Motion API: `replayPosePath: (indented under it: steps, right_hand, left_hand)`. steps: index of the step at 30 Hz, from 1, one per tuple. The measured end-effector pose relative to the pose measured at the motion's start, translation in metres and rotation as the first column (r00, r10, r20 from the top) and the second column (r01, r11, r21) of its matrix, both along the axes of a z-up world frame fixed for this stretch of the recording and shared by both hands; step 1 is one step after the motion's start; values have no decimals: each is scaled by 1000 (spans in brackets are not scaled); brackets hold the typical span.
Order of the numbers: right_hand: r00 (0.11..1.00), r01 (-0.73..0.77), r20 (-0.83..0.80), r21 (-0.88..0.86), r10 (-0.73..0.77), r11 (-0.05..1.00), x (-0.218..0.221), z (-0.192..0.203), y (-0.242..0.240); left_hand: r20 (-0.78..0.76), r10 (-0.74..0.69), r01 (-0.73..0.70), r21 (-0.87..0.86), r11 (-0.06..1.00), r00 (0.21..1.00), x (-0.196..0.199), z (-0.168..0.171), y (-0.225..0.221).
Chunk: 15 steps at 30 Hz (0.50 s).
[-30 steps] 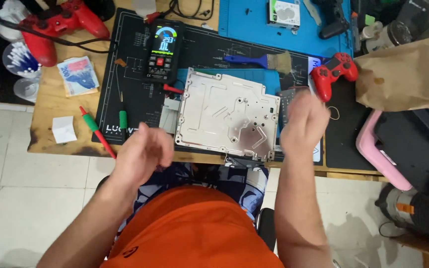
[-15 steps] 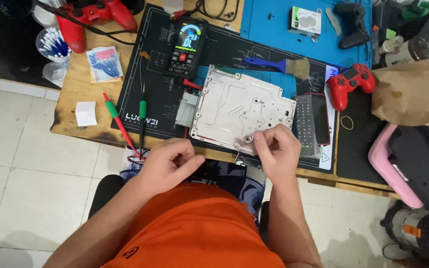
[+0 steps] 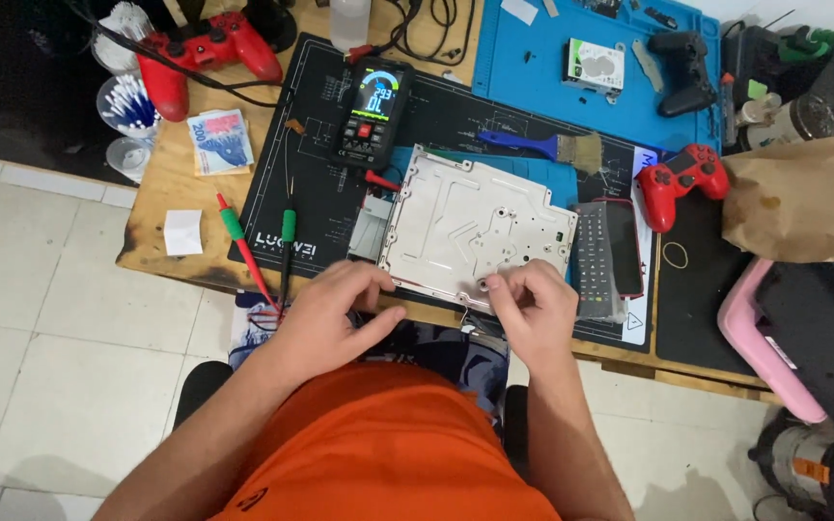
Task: Cleaning a metal shield with a brush and reassembling internal components of a game console on a repair bench.
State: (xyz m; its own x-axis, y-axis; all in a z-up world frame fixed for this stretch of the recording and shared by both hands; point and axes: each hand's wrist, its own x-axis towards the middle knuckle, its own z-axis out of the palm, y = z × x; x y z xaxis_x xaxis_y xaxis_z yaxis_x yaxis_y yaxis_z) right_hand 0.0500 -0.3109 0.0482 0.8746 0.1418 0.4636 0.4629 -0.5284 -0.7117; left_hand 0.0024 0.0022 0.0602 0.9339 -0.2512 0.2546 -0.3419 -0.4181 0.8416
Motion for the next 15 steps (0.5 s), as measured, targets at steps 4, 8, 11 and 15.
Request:
replayPosePath:
  steps: [4,8,11,15]
  right_hand:
    - [998,22,62,34,-24,999,-4,-14,-18]
    - [979,134,164,-58,-123,989,-11,-15,-35]
    - [969,181,193,-140,-153,973,-23,0,-30]
    - [976,201,124,-172,-181,964,-32,-1,-24]
  left_hand:
    - [83,57,-61,45,997,995,4,-17,1]
    - [232,84,-119,144,982,969,11,-26,0]
    - [246,-12,-44,223,974,969,16,-8,-8]
    - [279,-147,58,304,951,949,36,-1,-30]
